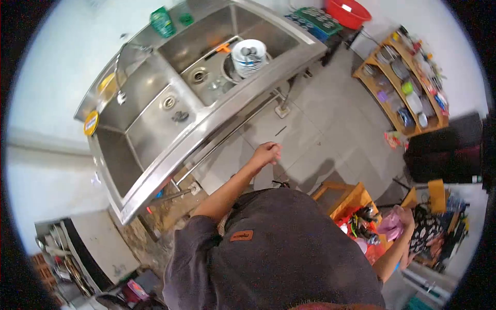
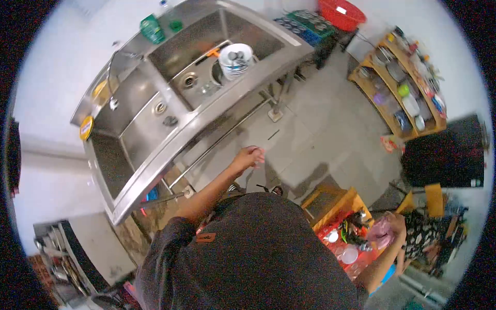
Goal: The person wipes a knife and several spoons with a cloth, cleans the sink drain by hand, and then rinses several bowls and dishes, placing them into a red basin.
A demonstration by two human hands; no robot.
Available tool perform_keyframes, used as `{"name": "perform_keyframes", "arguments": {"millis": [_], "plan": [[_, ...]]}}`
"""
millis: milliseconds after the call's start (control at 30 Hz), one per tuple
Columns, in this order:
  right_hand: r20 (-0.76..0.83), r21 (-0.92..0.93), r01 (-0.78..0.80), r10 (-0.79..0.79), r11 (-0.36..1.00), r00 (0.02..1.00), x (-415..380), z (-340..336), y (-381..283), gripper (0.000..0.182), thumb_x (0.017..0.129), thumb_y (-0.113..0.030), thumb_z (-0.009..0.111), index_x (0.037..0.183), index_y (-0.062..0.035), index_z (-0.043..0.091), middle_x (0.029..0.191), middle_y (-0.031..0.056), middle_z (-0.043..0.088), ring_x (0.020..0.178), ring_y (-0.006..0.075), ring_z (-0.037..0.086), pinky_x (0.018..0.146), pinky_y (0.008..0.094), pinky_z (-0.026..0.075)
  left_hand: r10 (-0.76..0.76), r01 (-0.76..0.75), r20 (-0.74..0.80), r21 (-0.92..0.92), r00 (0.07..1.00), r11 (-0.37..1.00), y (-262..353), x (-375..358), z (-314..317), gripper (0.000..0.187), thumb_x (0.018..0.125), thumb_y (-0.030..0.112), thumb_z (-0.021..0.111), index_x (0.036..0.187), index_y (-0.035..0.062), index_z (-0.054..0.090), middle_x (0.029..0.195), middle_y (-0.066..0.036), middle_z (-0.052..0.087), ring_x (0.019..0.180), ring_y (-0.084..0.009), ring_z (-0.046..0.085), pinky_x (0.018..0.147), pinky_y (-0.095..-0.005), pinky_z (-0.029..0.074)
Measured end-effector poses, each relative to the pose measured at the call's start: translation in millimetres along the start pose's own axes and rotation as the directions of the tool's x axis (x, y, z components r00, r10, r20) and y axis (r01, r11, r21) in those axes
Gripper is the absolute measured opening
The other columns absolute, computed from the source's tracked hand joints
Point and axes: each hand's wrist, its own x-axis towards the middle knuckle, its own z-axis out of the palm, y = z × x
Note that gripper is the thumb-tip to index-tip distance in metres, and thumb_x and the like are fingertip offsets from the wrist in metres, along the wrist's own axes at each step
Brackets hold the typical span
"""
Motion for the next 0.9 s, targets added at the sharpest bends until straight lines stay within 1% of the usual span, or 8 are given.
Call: {"name": "perform_keyframes", "arguments": {"millis": [133, 200, 300, 500, 567, 667, 800, 900], "plan": [[-0.137, 0.471, 0.139, -0.084, 0.871, 0.987, -10, -19, -222, 0.048, 0.091, -0.031, 0.067, 0.121, 0.0069, 0.062, 0.111, 0.0137, 0.068, 0.105, 0.0174, 0.061, 0.092, 0.0311, 0.047, -0.011, 0.012, 0.086, -0.013, 0.996, 1.000, 34, -12, 3, 0.056, 0.096, 0.049, 0.054, 0.129, 0.0042, 0.055, 0.121, -0.010, 0.061, 0.110, -0.0206, 0.060, 0.079, -0.0379, 0.058], [-0.262, 0.371, 0.407, -0.327, 0.835, 0.908, 6, -2, -300, 0.034, 0.090, -0.031, 0.067, 0.105, 0.0000, 0.066, 0.094, 0.0050, 0.065, 0.083, 0.0114, 0.057, 0.070, 0.0267, 0.047, 0.039, -0.039, 0.142, -0.002, 0.989, 0.999, 60, -29, 12, 0.068, 0.095, 0.057, 0.051, 0.138, 0.0043, 0.047, 0.132, -0.011, 0.055, 0.120, -0.0232, 0.055, 0.082, -0.0388, 0.057], [-0.101, 0.646, 0.322, -0.340, 0.692, 0.935, -43, 11, -465, 0.041, 0.091, -0.038, 0.066, 0.110, -0.0014, 0.062, 0.096, 0.0062, 0.065, 0.086, 0.0128, 0.058, 0.075, 0.0285, 0.049, 0.162, -0.172, 0.248, 0.020, 0.955, 0.985, 104, -61, 19, 0.089, 0.093, 0.067, 0.046, 0.149, 0.0008, 0.030, 0.143, -0.016, 0.045, 0.132, -0.0261, 0.045, 0.091, -0.0360, 0.054], [-0.116, 0.713, 0.526, -0.662, 0.463, 0.740, -86, 101, -643, 0.050, 0.099, -0.039, 0.054, 0.133, -0.0027, 0.048, 0.124, 0.0135, 0.056, 0.114, 0.0217, 0.053, 0.099, 0.0369, 0.042, 0.373, -0.356, 0.055, -0.191, 0.926, 0.915, 141, -97, -3, 0.085, 0.091, 0.070, 0.046, 0.143, 0.0027, 0.040, 0.129, -0.016, 0.054, 0.119, -0.0210, 0.052, 0.092, -0.0316, 0.049], [-0.390, 0.095, 0.971, -0.889, 0.219, 0.238, -103, 117, -679, 0.056, 0.101, -0.037, 0.048, 0.141, 0.0002, 0.039, 0.140, 0.0218, 0.044, 0.134, 0.0313, 0.039, 0.111, 0.0424, 0.031, 0.260, -0.307, -0.198, -0.262, 0.945, 0.915, 151, -118, -24, 0.067, 0.095, 0.063, 0.047, 0.124, 0.0028, 0.056, 0.101, -0.006, 0.063, 0.090, -0.0143, 0.058, 0.078, -0.0299, 0.048], [-0.239, 0.315, 0.936, -0.941, 0.157, 0.238, -129, 130, -715, 0.060, 0.101, -0.036, 0.047, 0.145, 0.0029, 0.033, 0.149, 0.0260, 0.032, 0.142, 0.0381, 0.027, 0.115, 0.0459, 0.022, 0.547, -0.655, -0.506, -0.049, 0.667, 0.754, 140, -128, -56, 0.060, 0.099, 0.058, 0.043, 0.118, 0.0033, 0.059, 0.097, -0.005, 0.062, 0.086, -0.0127, 0.057, 0.072, -0.0278, 0.048], [-0.063, 0.635, 0.729, -0.923, 0.256, 0.379, -138, 162, -745, 0.058, 0.100, -0.032, 0.054, 0.145, -0.0015, 0.035, 0.137, 0.0204, 0.048, 0.129, 0.0268, 0.046, 0.107, 0.0385, 0.036, 0.257, -0.333, -0.305, -0.230, 0.917, 0.915, 140, -161, -111, 0.056, 0.103, 0.049, 0.038, 0.119, -0.0008, 0.058, 0.101, -0.014, 0.065, 0.102, -0.0241, 0.061, 0.092, -0.0387, 0.046], [-0.042, 0.709, 0.618, -0.855, 0.339, 0.517, -135, 181, -763, 0.044, 0.099, -0.027, 0.058, 0.133, -0.0020, 0.049, 0.121, 0.0120, 0.060, 0.112, 0.0178, 0.056, 0.098, 0.0325, 0.043, 0.538, -0.622, -0.463, -0.037, 0.704, 0.782, 119, -154, -122, 0.053, 0.105, 0.044, 0.035, 0.117, -0.0008, 0.060, 0.106, -0.016, 0.064, 0.106, -0.0271, 0.059, 0.096, -0.0410, 0.043]]}}
